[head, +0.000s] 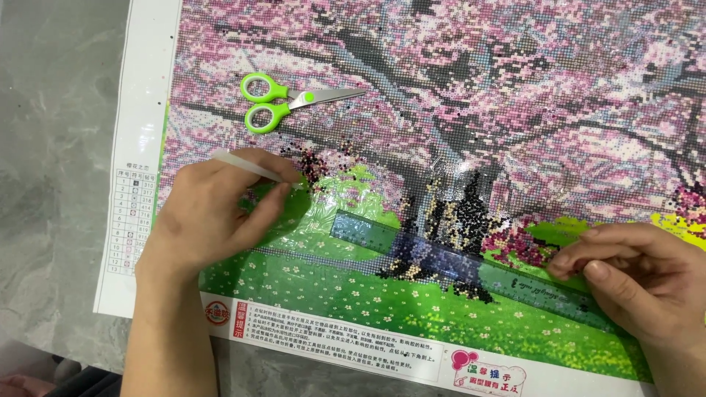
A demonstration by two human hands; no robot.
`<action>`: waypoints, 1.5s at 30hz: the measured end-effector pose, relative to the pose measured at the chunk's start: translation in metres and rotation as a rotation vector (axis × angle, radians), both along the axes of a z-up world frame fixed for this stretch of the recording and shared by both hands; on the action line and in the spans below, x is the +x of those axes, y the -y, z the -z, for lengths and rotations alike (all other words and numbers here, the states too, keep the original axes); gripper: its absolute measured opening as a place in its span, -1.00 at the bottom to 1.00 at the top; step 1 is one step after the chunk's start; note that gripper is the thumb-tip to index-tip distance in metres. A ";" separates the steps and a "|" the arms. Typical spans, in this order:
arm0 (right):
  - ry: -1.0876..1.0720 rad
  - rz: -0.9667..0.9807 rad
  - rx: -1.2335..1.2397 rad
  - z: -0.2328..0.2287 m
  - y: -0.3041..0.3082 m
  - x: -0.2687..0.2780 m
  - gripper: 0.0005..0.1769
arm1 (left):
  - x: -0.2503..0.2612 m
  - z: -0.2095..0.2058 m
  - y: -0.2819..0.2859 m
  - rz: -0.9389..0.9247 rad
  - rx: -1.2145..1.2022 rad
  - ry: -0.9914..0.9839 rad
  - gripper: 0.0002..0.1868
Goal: Using a diamond painting pen to pick up small resin diamonds and place them onto a coded adhesive canvas to create a mosaic picture.
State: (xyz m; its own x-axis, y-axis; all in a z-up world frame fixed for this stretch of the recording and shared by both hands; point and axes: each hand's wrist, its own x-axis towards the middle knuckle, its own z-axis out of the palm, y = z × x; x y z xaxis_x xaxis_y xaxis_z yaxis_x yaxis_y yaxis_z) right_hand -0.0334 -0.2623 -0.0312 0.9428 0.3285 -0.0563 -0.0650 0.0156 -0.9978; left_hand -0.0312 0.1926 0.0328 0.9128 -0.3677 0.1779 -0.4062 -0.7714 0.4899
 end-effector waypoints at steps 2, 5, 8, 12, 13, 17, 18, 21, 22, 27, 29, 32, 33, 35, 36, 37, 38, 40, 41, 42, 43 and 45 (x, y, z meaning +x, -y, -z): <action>0.035 -0.042 0.025 0.003 0.001 0.005 -0.65 | 0.000 -0.004 0.002 0.021 -0.068 0.028 -0.83; 0.059 -0.063 0.026 0.005 0.002 0.005 -0.66 | -0.002 -0.012 0.009 0.042 -0.293 0.014 -0.86; 0.044 -0.039 0.020 0.006 0.002 0.004 -0.65 | -0.008 -0.018 0.019 0.066 -0.606 -0.060 -0.90; 0.037 0.004 0.008 0.002 -0.003 0.003 -0.63 | -0.017 -0.023 0.031 0.140 -0.939 -0.128 -0.90; 0.042 0.011 0.010 0.000 -0.006 0.004 -0.63 | -0.019 -0.028 0.036 0.148 -0.935 -0.126 -0.90; 0.072 -0.021 0.117 -0.009 -0.016 0.007 -0.68 | -0.019 -0.048 0.056 0.168 -0.924 -0.154 -0.89; 0.087 -0.054 0.129 -0.011 -0.017 0.008 -0.68 | -0.017 -0.053 0.061 0.190 -0.887 -0.168 -0.88; 0.028 -0.004 0.273 -0.016 -0.020 0.006 -0.71 | -0.010 -0.063 0.091 0.242 -0.865 -0.149 -0.90; 0.032 0.015 0.268 -0.015 -0.018 0.009 -0.71 | -0.003 -0.064 0.100 0.261 -0.867 -0.156 -0.90; 0.051 0.217 0.540 -0.008 0.002 0.025 -0.77 | 0.022 -0.043 0.143 0.509 -0.723 -0.099 -0.89; 0.018 0.307 0.531 -0.006 0.005 0.028 -0.80 | 0.030 -0.036 0.160 0.510 -0.708 -0.080 -0.91; 0.002 0.394 0.506 -0.005 0.003 0.029 -0.82 | 0.039 -0.016 0.178 0.492 -0.700 -0.073 -0.89; 0.019 0.386 0.491 -0.006 0.001 0.030 -0.82 | 0.041 -0.009 0.182 0.469 -0.704 -0.085 -0.88; 0.032 0.388 0.452 -0.006 -0.001 0.028 -0.83 | 0.041 0.006 0.188 0.422 -0.724 -0.110 -0.89; 0.038 0.375 0.416 -0.005 -0.004 0.026 -0.83 | 0.040 0.014 0.189 0.358 -0.740 -0.134 -0.88; 0.036 0.379 0.421 -0.006 -0.006 0.026 -0.83 | 0.038 0.014 0.187 0.360 -0.734 -0.138 -0.88; 0.036 0.377 0.395 -0.007 -0.006 0.025 -0.84 | 0.036 0.015 0.186 0.359 -0.880 -0.297 -0.89; 0.036 0.377 0.371 -0.008 -0.008 0.025 -0.85 | 0.035 0.021 0.184 0.356 -1.018 -0.461 -0.88; 0.045 0.372 0.354 -0.008 -0.009 0.026 -0.85 | 0.036 0.025 0.182 0.420 -1.152 -0.512 -0.91; 0.052 0.366 0.336 -0.009 -0.009 0.026 -0.85 | 0.035 0.029 0.181 0.483 -1.288 -0.563 -0.94; 0.050 0.367 0.337 -0.009 -0.009 0.025 -0.85 | 0.034 0.029 0.179 0.482 -1.287 -0.566 -0.94; 0.056 0.359 0.300 -0.008 -0.008 0.024 -0.87 | 0.031 0.029 0.176 0.474 -1.381 -0.677 -0.91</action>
